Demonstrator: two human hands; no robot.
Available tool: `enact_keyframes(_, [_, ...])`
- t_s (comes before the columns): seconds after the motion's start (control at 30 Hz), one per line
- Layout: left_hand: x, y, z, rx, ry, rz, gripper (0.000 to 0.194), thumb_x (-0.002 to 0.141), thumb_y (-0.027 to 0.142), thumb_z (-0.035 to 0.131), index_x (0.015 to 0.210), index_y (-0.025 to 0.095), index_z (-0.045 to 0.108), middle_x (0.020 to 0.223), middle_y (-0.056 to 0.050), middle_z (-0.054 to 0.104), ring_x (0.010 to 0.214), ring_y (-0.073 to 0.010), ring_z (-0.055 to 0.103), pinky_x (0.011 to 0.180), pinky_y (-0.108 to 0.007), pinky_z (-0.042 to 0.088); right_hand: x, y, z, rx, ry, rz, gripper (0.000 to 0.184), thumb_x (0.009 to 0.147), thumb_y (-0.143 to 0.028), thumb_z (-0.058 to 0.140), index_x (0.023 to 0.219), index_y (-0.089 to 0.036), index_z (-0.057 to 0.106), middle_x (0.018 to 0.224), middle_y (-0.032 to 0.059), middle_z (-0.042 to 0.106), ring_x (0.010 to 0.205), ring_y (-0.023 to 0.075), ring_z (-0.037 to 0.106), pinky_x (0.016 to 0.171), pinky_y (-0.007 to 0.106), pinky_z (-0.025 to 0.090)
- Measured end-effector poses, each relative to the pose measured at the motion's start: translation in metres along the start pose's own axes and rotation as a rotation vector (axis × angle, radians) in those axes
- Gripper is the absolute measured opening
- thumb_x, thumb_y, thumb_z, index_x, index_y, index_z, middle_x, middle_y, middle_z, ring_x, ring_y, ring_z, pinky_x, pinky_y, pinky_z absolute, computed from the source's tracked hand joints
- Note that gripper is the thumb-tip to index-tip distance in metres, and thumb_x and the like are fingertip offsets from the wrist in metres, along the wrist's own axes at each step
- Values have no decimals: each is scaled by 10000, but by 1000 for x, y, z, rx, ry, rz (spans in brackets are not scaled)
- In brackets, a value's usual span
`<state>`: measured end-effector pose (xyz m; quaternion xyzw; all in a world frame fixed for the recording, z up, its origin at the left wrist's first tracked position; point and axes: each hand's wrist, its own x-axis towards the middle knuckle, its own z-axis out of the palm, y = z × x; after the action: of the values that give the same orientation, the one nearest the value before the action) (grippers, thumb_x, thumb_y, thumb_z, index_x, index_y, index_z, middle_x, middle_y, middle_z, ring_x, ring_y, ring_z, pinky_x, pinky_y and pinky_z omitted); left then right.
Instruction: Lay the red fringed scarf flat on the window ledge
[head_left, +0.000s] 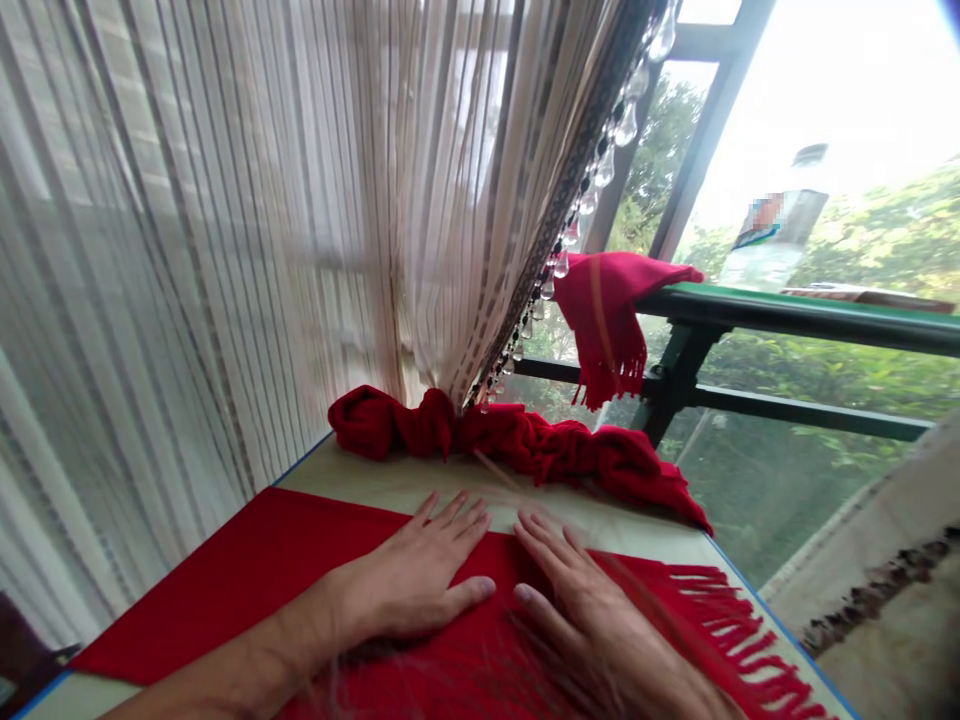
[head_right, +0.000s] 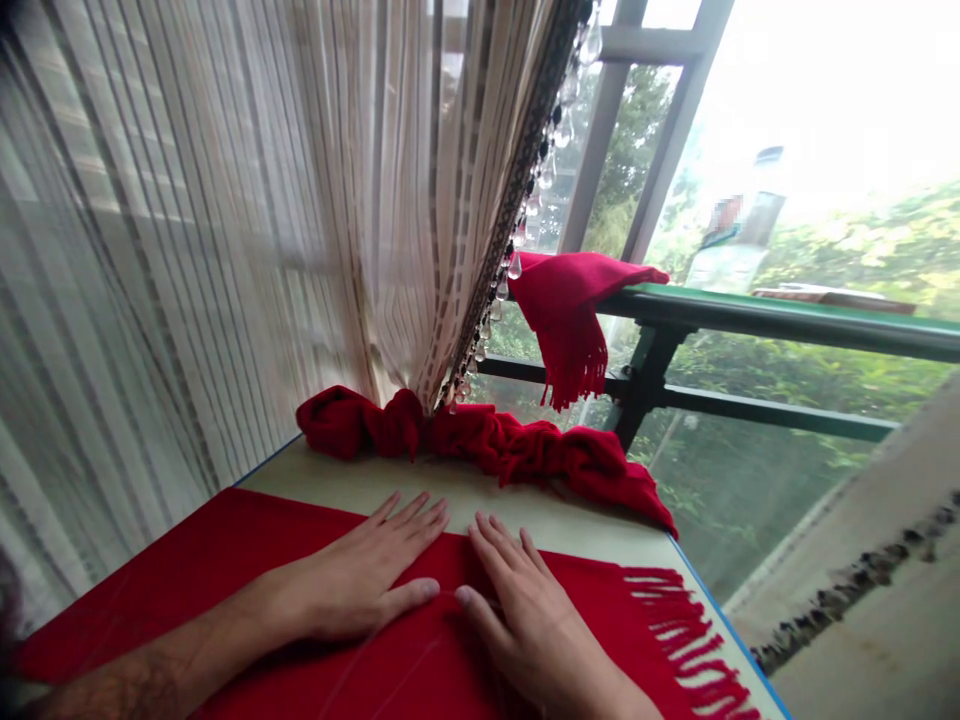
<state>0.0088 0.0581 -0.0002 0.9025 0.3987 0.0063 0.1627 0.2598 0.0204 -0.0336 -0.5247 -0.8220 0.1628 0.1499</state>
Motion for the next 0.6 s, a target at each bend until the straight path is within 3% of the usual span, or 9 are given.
enact_keyframes(0.13, [-2, 9, -1, -13, 35, 45, 770, 1094, 543, 478, 1713, 154, 237, 1775, -118, 139, 1665, -310, 79, 1356, -565, 69, 0, 0, -1, -7, -9, -2, 804, 1029, -672, 404, 1659, -178, 324, 1759, 135, 257, 1652, 324, 193, 1354, 633, 149])
enact_keyframes(0.27, [-3, 18, 2, -74, -45, 70, 803, 1088, 565, 472, 1719, 159, 185, 1781, -102, 93, 1666, -297, 41, 1362, -535, 54, 0, -2, -2, -30, -71, 0, 790, 1035, -645, 415, 1665, -183, 296, 1760, 139, 226, 1654, 340, 175, 1349, 656, 125])
enact_keyframes(0.43, [-2, 15, 11, -137, -53, 60, 830, 1064, 603, 511, 1723, 234, 168, 1781, -66, 88, 1660, -319, 35, 1364, -561, 49, 1, -5, -3, -58, -122, 8, 767, 1044, -585, 429, 1669, -172, 265, 1768, 128, 197, 1657, 339, 156, 1357, 637, 135])
enact_keyframes(0.6, [-2, 14, 10, -90, -51, 75, 927, 1024, 689, 535, 1718, 206, 154, 1777, -100, 88, 1659, -328, 42, 1358, -570, 48, -2, -12, -12, 3, -121, -16, 881, 985, -548, 587, 1683, -176, 199, 1776, 133, 165, 1666, 320, 125, 1363, 622, 114])
